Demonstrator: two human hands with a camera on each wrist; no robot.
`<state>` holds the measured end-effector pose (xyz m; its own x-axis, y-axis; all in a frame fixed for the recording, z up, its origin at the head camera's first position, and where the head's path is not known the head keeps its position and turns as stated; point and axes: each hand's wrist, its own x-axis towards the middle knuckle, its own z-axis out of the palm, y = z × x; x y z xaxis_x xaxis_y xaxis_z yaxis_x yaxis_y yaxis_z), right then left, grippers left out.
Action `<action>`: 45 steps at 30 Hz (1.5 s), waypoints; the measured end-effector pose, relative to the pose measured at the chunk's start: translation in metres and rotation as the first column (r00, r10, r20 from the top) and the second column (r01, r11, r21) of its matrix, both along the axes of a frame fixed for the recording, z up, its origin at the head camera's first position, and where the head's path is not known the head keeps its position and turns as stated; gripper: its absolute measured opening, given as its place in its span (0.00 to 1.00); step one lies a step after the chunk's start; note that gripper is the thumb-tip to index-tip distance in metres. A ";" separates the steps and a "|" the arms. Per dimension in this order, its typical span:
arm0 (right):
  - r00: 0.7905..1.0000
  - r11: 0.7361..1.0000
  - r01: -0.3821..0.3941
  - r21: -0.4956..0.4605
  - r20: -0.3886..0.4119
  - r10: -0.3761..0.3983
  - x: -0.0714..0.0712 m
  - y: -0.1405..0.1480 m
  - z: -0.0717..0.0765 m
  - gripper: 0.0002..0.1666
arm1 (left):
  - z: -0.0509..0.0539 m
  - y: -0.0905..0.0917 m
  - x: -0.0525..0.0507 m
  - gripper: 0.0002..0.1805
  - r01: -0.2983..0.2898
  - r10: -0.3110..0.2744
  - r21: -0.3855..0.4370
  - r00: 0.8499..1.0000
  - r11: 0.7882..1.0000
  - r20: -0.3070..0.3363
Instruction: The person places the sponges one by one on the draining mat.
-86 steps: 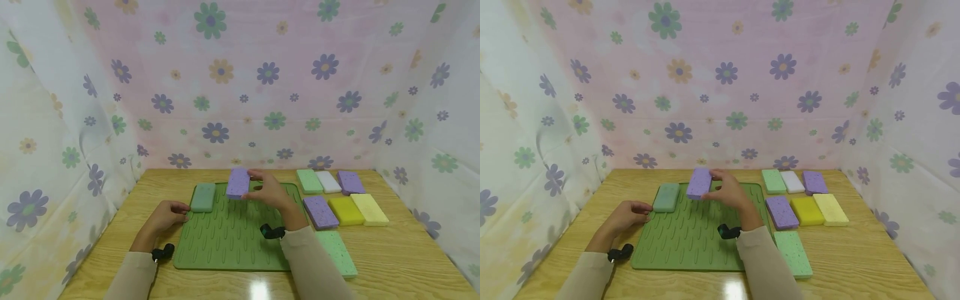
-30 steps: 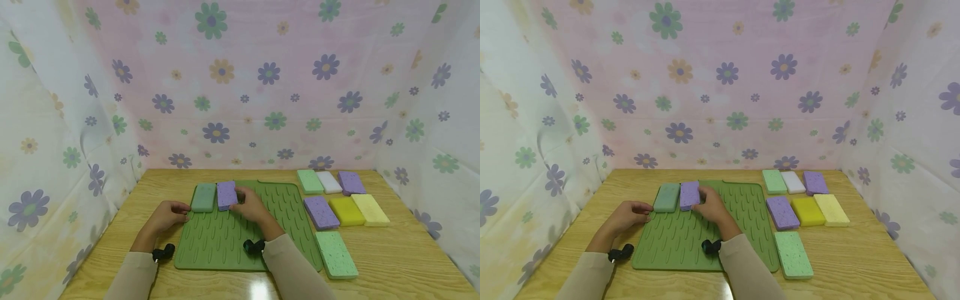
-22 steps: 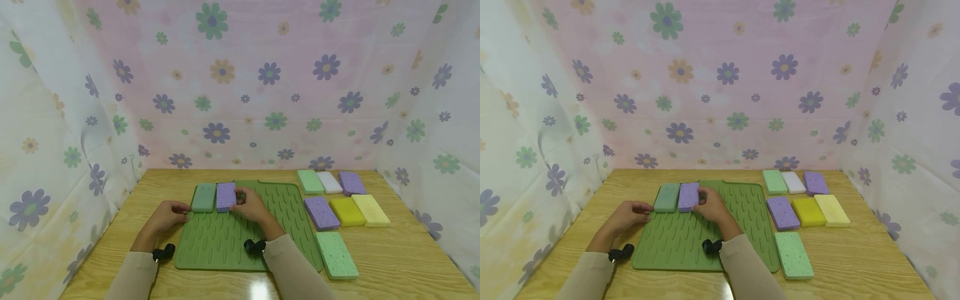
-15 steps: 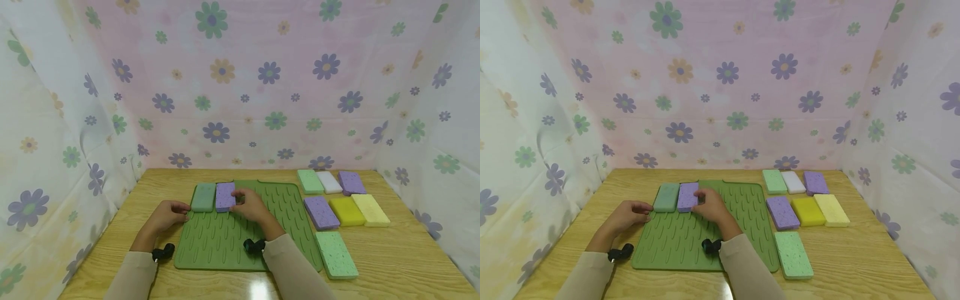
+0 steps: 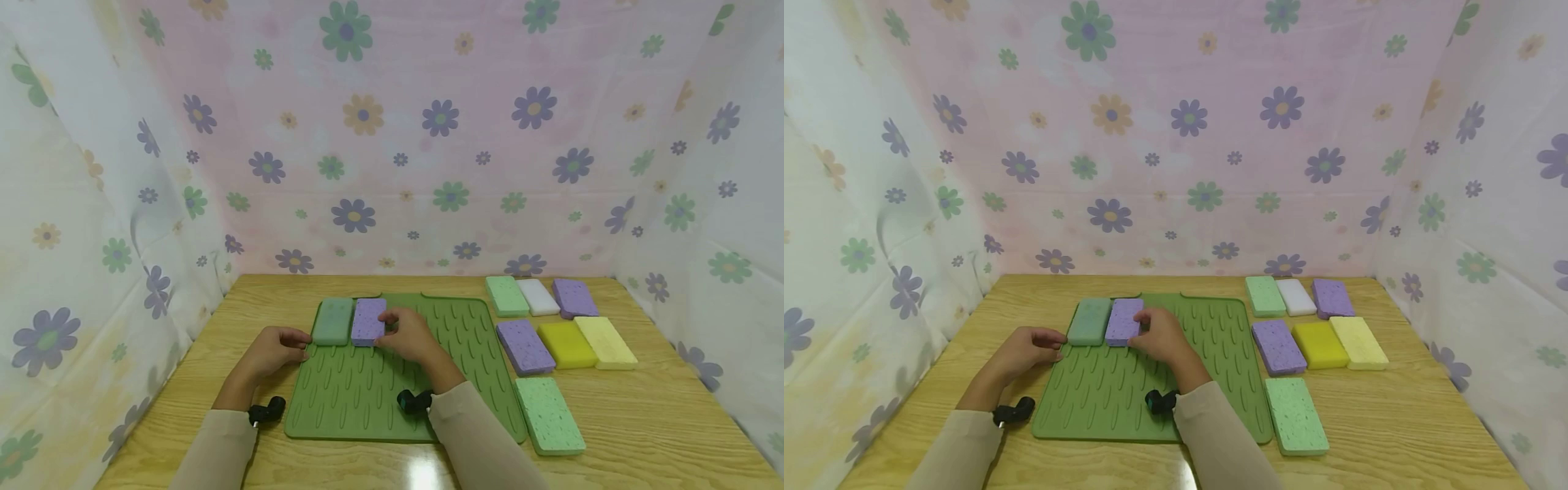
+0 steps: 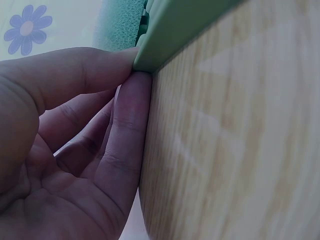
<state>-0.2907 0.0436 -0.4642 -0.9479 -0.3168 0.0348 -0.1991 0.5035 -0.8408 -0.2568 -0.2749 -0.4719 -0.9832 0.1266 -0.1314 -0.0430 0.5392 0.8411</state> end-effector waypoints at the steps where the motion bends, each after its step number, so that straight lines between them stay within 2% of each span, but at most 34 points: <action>1: 1.000 1.000 -0.005 -0.002 -0.004 0.005 0.000 0.000 0.000 0.27 | 0.000 0.000 0.000 0.17 0.007 -0.007 -0.004 1.000 1.000 -0.004; 17: 1.000 1.000 -0.006 0.015 0.002 0.006 0.000 -0.002 0.003 0.28 | 0.001 -0.001 0.001 0.18 0.009 -0.009 -0.011 1.000 1.000 -0.017; 21: 1.000 1.000 -0.016 0.013 0.016 0.016 0.000 -0.002 0.005 0.29 | 0.000 -0.002 0.000 0.17 -0.008 0.008 -0.007 1.000 1.000 -0.014; 27: 0.999 1.000 -0.028 -0.002 0.020 0.029 0.004 0.001 0.013 0.33 | 0.001 -0.001 -0.001 0.17 -0.003 0.003 -0.007 1.000 1.000 0.000; 39: 0.995 0.985 -0.069 0.161 -0.061 0.080 0.018 0.010 0.035 0.35 | -0.001 -0.003 -0.001 0.17 -0.003 0.003 0.008 1.000 1.000 -0.003; 45: 0.984 0.973 -0.099 0.210 -0.125 0.127 0.027 0.017 0.041 0.35 | -0.002 -0.002 -0.002 0.18 0.004 -0.003 0.013 1.000 1.000 -0.003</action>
